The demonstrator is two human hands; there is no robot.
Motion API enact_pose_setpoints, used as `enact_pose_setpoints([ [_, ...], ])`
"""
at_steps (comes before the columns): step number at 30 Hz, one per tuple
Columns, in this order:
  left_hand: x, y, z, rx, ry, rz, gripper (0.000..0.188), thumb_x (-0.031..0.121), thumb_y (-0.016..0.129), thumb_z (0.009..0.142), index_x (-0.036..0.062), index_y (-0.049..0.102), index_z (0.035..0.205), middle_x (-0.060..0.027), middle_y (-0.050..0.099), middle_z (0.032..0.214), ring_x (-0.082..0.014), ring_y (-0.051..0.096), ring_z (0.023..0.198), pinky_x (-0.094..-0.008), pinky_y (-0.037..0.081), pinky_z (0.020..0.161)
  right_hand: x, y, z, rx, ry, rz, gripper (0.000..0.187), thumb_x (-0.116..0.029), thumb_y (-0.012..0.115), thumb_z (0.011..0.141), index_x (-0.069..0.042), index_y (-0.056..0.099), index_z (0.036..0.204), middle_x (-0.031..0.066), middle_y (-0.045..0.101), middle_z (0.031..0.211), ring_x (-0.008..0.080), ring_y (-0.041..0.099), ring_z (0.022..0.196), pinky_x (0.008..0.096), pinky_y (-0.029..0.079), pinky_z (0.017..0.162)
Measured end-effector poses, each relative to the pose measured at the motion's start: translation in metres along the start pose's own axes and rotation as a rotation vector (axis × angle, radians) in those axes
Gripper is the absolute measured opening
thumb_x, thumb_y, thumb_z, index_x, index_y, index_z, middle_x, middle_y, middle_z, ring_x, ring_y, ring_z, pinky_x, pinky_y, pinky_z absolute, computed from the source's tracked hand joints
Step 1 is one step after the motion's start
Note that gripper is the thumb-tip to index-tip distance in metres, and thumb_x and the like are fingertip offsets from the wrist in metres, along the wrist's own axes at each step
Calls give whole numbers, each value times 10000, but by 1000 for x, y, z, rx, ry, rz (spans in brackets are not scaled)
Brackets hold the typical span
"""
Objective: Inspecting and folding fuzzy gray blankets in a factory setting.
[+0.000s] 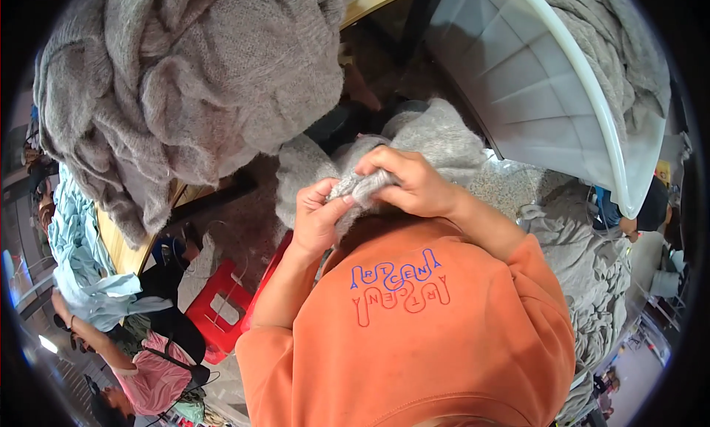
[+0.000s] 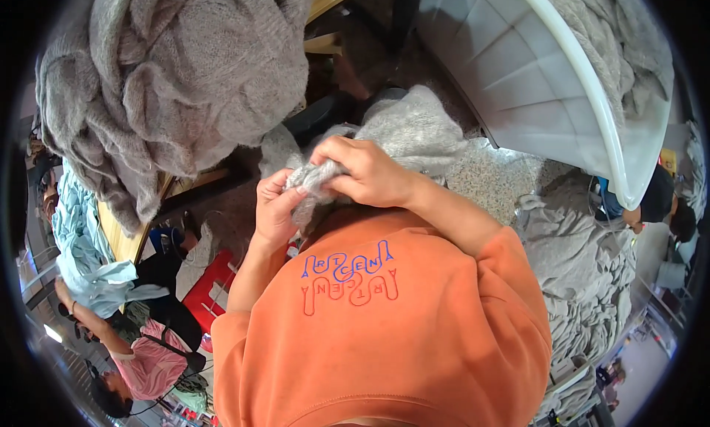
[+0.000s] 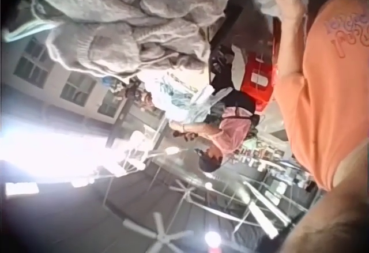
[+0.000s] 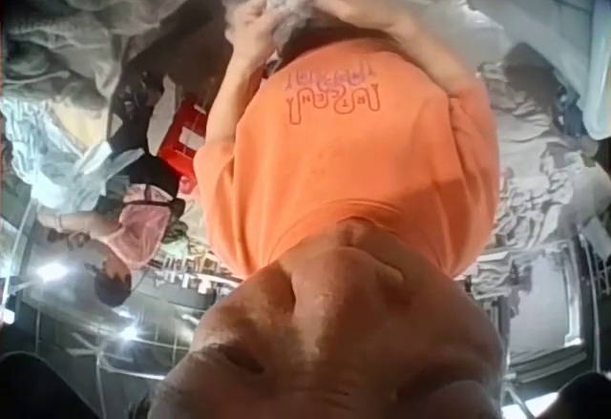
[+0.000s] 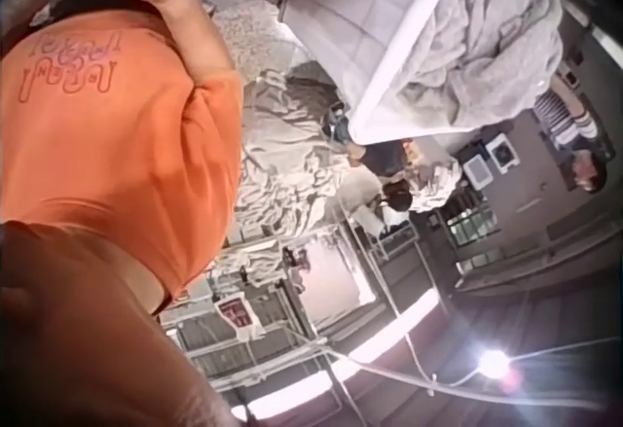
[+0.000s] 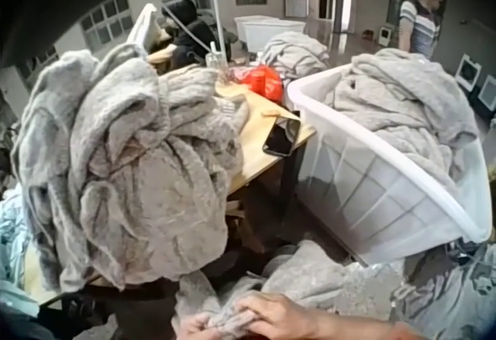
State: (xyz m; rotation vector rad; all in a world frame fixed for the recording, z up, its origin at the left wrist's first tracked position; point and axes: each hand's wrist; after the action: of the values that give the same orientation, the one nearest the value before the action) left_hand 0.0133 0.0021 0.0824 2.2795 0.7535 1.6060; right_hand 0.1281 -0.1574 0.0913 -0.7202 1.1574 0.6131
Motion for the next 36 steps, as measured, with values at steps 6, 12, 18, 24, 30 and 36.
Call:
enact_pose_setpoints([
  [6, -12, 12, -1, 208, 151, 532, 139, -58, 491, 727, -14, 594, 810, 15, 571, 694, -23, 468, 622, -170, 382, 552, 10, 24, -10, -37, 14, -172, 242, -27, 649, 622, -17, 534, 834, 112, 569, 758, 302, 580, 716, 350, 454, 579],
  [12, -11, 12, -1, 108, 102, 400, 78, -8, 550, 759, -2, 609, 809, 30, 563, 678, -24, 458, 597, -184, 375, 524, 17, 28, -10, 0, 341, 177, 176, -50, 633, 696, -22, 551, 849, 85, 539, 687, 242, 580, 627, 311, 462, 535],
  [18, 1, 7, 11, 345, 42, -30, 83, 8, 571, 774, 5, 619, 843, -6, 606, 725, -56, 515, 601, -198, 405, 553, 1, 4, -18, -62, -16, -637, 255, -104, 585, 757, -55, 534, 1001, 92, 499, 741, 256, 565, 621, 331, 465, 494],
  [24, -1, 12, 17, 235, -10, -17, 111, -23, 543, 766, -3, 607, 854, -15, 601, 760, -64, 529, 641, -208, 430, 598, -11, 11, -15, -251, -364, -326, 294, 35, 572, 641, -14, 537, 929, 105, 555, 745, 245, 559, 579, 315, 463, 480],
  [30, -6, 15, 11, 83, -32, -169, 79, 24, 523, 819, 2, 599, 827, -27, 609, 771, -81, 551, 667, -215, 438, 612, 9, 18, -8, 104, -546, -478, 203, 22, 616, 609, -3, 582, 807, 72, 552, 767, 175, 537, 555, 276, 433, 441],
  [36, -11, 15, 8, 127, -28, -148, 78, 33, 547, 819, -4, 605, 856, -35, 618, 783, -89, 558, 672, -224, 445, 612, 20, 26, -16, 205, -541, -499, 235, 47, 617, 588, 17, 569, 816, 94, 536, 771, 206, 536, 564, 286, 436, 447],
])
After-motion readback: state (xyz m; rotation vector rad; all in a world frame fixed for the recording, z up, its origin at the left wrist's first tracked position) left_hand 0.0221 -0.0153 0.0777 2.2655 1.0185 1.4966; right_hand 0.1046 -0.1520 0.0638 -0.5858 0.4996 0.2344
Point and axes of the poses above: each hand's wrist, its own z-axis towards the middle knuckle, its own y-axis out of the palm, x = y × z
